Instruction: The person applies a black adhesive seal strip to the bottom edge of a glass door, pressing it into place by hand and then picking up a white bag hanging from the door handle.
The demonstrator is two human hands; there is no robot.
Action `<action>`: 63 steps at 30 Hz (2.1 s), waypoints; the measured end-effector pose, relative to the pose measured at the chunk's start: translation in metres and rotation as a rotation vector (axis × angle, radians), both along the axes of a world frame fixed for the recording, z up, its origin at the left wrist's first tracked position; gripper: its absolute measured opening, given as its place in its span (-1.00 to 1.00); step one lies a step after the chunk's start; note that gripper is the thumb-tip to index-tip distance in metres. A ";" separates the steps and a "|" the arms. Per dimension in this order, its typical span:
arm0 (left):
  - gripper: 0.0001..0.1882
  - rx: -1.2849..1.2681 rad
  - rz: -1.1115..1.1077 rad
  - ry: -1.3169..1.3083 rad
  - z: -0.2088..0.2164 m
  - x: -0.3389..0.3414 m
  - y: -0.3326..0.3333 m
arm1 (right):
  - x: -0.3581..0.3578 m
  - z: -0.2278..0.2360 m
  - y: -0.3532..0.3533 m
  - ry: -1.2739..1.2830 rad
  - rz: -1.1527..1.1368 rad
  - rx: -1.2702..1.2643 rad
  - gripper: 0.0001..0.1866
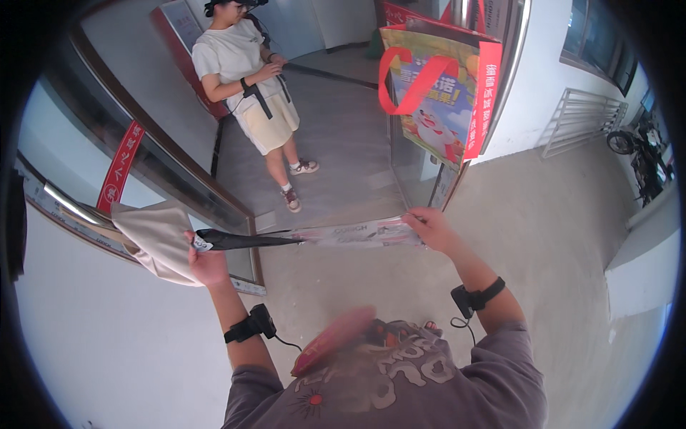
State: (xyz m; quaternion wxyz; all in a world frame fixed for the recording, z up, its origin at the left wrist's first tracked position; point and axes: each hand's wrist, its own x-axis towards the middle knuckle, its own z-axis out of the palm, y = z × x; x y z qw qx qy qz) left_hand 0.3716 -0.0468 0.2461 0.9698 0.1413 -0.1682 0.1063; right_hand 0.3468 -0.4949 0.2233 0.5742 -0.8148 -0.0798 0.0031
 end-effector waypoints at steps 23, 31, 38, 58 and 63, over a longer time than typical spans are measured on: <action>-0.70 0.439 0.122 0.387 -0.053 0.010 -0.069 | -0.028 0.088 -0.041 -0.628 -0.368 -0.529 -0.95; -0.68 0.525 0.009 0.289 -0.042 0.011 -0.077 | -0.033 0.061 -0.062 -0.576 -0.474 -0.444 -0.90; -0.68 0.312 0.020 0.387 -0.049 0.009 -0.098 | -0.037 0.046 -0.063 -0.578 -0.571 -0.371 -0.88; -0.82 0.649 0.274 0.361 -0.054 0.006 -0.102 | -0.044 -0.002 -0.063 -0.492 -0.599 -0.363 -0.82; -0.86 0.382 0.083 0.509 -0.031 -0.009 -0.112 | -0.057 0.005 -0.064 -0.495 -0.544 -0.357 -0.88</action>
